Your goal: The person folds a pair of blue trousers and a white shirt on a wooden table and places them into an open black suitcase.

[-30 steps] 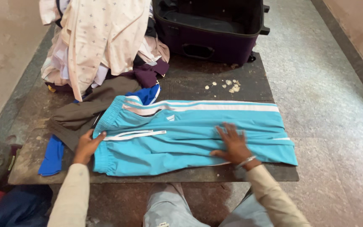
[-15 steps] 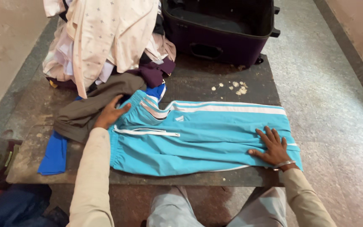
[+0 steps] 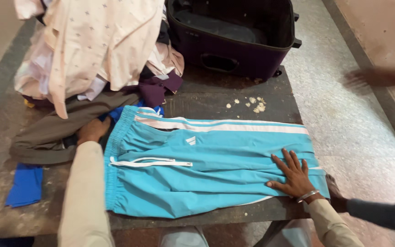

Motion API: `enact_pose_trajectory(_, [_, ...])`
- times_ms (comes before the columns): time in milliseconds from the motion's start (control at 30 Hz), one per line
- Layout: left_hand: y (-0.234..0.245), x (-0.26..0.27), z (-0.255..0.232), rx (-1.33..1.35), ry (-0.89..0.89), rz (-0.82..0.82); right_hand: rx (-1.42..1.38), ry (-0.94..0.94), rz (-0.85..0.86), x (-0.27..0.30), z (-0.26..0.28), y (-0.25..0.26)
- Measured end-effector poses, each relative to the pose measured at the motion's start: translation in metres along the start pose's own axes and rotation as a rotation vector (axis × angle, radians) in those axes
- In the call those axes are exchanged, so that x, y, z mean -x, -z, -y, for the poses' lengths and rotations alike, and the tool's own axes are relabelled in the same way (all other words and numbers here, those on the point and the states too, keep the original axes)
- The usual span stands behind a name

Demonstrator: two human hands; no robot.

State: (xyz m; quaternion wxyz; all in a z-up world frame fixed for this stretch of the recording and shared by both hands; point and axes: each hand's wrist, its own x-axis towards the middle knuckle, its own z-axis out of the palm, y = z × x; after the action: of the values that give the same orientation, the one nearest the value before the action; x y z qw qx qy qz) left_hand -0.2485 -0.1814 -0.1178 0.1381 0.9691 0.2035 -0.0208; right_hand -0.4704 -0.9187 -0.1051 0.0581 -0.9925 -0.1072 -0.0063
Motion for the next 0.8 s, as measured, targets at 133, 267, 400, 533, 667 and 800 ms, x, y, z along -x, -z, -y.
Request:
enact_pose_trajectory(133, [0.019, 0.033, -0.009, 0.304, -0.115, 0.152, -0.008, 0.03, -0.031, -0.007, 0.005, 0.0])
enact_pose_trajectory(267, [0.017, 0.067, -0.058, 0.66, -0.209, 0.121, 0.001, 0.082, -0.072, -0.014, 0.016, 0.002])
enact_pose_trajectory(400, [0.018, 0.063, -0.094, 1.377, -0.13, 0.297, -0.017, 0.084, -0.029, -0.018, 0.023, 0.009])
enact_pose_trajectory(533, [-0.009, 0.032, -0.086, 0.601, -0.215, -0.367, 0.037, 0.099, -0.017, -0.018, 0.028, 0.012])
enact_pose_trajectory(667, [-0.029, -0.023, -0.037, 0.278, -0.276, -0.619, -0.051, 0.095, 0.015, -0.016, 0.03, 0.016])
enact_pose_trajectory(800, [-0.03, -0.054, -0.003, 0.09, -0.161, -0.452, -0.048, 0.105, 0.042, -0.016, 0.026, 0.013])
